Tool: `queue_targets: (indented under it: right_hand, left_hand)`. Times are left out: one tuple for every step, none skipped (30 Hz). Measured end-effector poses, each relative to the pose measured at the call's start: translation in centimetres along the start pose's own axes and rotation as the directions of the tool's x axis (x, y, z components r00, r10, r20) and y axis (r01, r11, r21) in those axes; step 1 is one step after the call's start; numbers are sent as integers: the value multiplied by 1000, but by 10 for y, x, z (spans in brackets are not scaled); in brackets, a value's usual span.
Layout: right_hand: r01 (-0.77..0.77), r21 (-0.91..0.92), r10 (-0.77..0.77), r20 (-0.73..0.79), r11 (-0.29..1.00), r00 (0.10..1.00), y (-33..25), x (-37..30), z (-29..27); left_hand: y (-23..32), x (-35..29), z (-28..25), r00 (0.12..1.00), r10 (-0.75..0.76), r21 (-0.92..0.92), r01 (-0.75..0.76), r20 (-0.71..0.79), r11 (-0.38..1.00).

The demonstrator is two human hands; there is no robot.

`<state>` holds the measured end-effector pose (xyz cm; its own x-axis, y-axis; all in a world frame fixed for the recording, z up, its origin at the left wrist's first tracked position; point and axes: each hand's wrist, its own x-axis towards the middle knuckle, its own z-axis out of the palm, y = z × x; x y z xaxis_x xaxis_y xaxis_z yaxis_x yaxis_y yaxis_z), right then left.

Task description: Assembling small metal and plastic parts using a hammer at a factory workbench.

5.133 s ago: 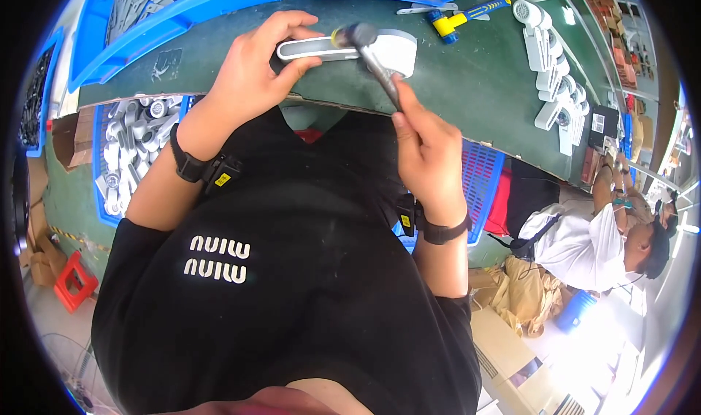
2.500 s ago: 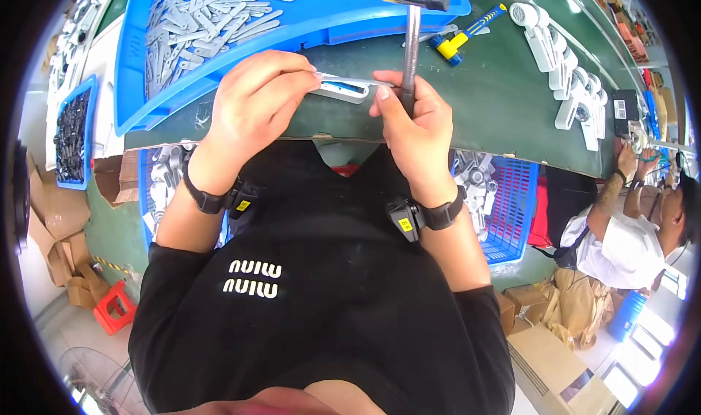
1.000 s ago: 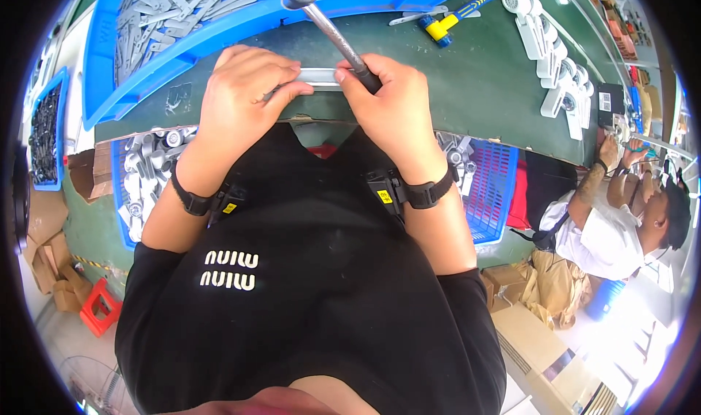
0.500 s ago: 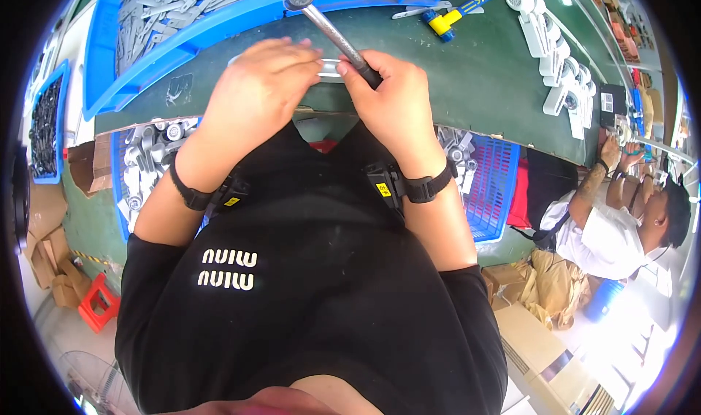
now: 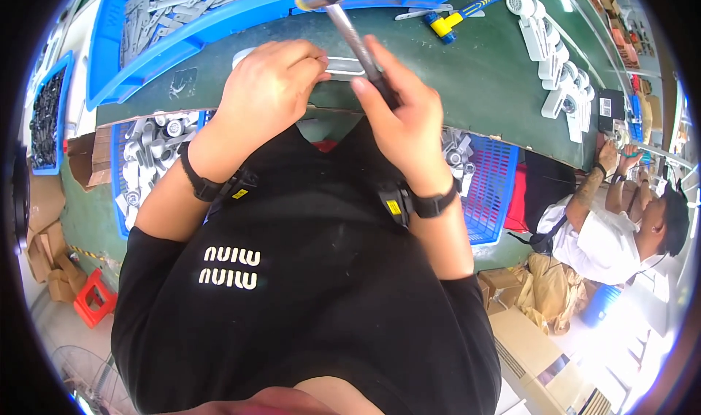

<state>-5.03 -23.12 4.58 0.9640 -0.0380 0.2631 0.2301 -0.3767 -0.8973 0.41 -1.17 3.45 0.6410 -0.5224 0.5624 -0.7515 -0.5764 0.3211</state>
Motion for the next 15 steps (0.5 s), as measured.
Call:
queue_targets:
  right_hand:
    - [-21, 34, 20, 20, 999, 1000, -6, -8, -11]
    - [-46, 65, 43, 37, 997, 998, -13, -17, -25]
    - [-16, 99, 10, 66, 995, 998, -12, -25, -39]
    - [26, 91, -31, 47, 996, 998, -9, -36, -51]
    - [63, 45, -63, -2, 997, 998, -3, -46, -59]
    - [99, -1, -99, -49, 995, 994, 4, -53, -64]
    - [98, -6, -98, -48, 995, 994, 7, -57, -68]
    - [82, -180, -82, 9, 980, 997, 9, -60, -70]
    - [75, -348, -57, 62, 934, 996, 9, -62, -72]
    - [78, -344, -58, 67, 936, 996, 4, -62, -72]
    - [4, -400, 38, 96, 916, 995, -5, -59, -71]
    - [-66, -457, 135, 119, 887, 984, -11, -58, -71]
    - [-36, -431, 69, 63, 902, 996, -14, -60, -72]
    - [-38, -432, 72, 63, 901, 995, -14, -62, -72]
    - [-65, -154, 62, -28, 986, 998, -15, -65, -70]
  left_hand:
    - [0, -1, 0, 1000, -7, 0, 7, -2, 1000]
    - [0, -2, -1, 1000, -10, 20, 10, -6, 1000]
    - [0, -2, -1, 1000, -13, 41, 14, -10, 999]
    - [2, -1, -1, 1000, -10, 30, 11, -13, 999]
    - [2, -1, -1, 1000, -9, 22, 10, -20, 1000]
    - [2, -2, -1, 1000, -9, 15, 10, -28, 1000]
    - [1, -1, 0, 1000, -10, 11, 10, -30, 1000]
    - [1, 0, 1, 1000, -1, 8, 1, -27, 1000]
    - [0, 1, 1, 1000, 7, 6, -7, -25, 1000]
    - [0, -1, 1, 1000, 2, 11, -2, -24, 1000]
    - [0, -1, 2, 1000, -4, 10, 4, -25, 1000]
    - [0, -2, 2, 1000, -10, 11, 10, -24, 1000]
    - [0, -2, 2, 1000, -11, 8, 11, -23, 1000]
    - [0, -1, 3, 1000, -11, 16, 11, -27, 1000]
    - [1, -1, 3, 999, -11, 24, 12, -31, 1000]
